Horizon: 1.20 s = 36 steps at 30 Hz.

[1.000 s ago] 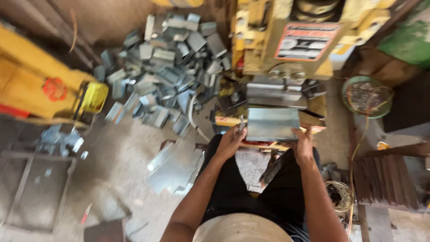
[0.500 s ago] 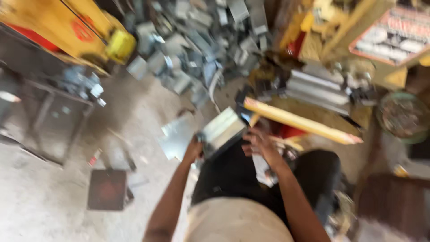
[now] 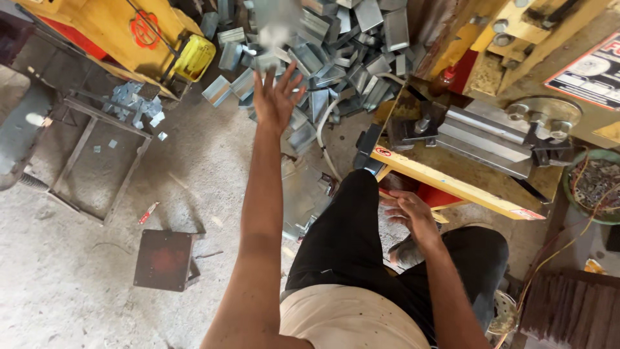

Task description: The person bends metal sheets using a machine by placing the sheet in the machine and operating it.

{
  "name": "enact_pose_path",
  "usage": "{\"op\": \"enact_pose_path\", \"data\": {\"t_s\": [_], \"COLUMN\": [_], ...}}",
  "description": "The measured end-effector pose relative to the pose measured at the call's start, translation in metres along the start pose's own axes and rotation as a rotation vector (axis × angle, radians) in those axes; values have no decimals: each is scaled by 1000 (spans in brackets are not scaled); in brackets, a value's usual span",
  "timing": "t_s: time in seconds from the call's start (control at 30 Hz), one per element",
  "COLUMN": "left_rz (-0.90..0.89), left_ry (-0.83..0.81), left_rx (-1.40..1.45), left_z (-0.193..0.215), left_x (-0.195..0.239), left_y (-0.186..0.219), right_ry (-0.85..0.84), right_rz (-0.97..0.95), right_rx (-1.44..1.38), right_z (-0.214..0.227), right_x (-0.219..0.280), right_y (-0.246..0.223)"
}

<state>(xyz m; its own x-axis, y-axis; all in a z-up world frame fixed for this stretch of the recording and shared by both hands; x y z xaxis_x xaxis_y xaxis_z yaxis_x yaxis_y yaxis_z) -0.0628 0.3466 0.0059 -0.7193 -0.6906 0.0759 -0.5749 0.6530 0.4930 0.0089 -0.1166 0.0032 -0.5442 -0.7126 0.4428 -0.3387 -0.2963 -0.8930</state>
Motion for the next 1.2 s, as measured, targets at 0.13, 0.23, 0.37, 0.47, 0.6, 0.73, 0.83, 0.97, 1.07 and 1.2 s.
{"op": "enact_pose_path", "data": {"t_s": [0.13,0.23,0.37,0.47,0.6,0.73,0.83,0.97,1.07,1.2], "left_rz": [-77,-211,-334,1,-62,47,42,27,7,-201], "left_ry": [130,459,954,1179,1160,1203,1251,1285,1005,520], "left_rx": [-325,-918,-1507,-1415,-1385,-1329,-1401,-1246,-1342,-1671], "left_z": [28,102,182,206,206,209,214,215,196,119], "left_x": [-9,51,182,248,263,260,250,245,224,201], "left_y": [-4,-17,-17,-21,-16,-18,-20,-20,-21,-41], "right_ry": [9,24,46,-5,-14,7,30,78,103,85], "right_rz": [-1,-40,-64,0,-8,-42,-47,-28,-60,-58], "right_rx": [-88,-120,-36,-121,-139,-136,-128,-124,-135,-105], "right_z": [-1,-2,2,2,0,-4,-1,9,14,12], "right_x": [6,3,-8,-12,-15,-3,3,12,14,10], "right_y": [4,13,20,25,24,25,22,23,25,26]}}
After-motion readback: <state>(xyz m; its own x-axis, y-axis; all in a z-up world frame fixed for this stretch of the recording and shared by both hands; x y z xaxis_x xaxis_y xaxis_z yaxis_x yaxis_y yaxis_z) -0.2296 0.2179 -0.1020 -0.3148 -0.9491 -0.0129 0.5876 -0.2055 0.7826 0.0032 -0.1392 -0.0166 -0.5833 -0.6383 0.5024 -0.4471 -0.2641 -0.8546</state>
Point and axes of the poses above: each hand's wrist, its own x-axis away from the middle knuckle, its own z-axis out of the back of the hand, y = z × x, the point moved 2 cm from there along -x, towards the middle knuckle, and after that the axes turned 10 degrees about x, right-handed, at the moved point
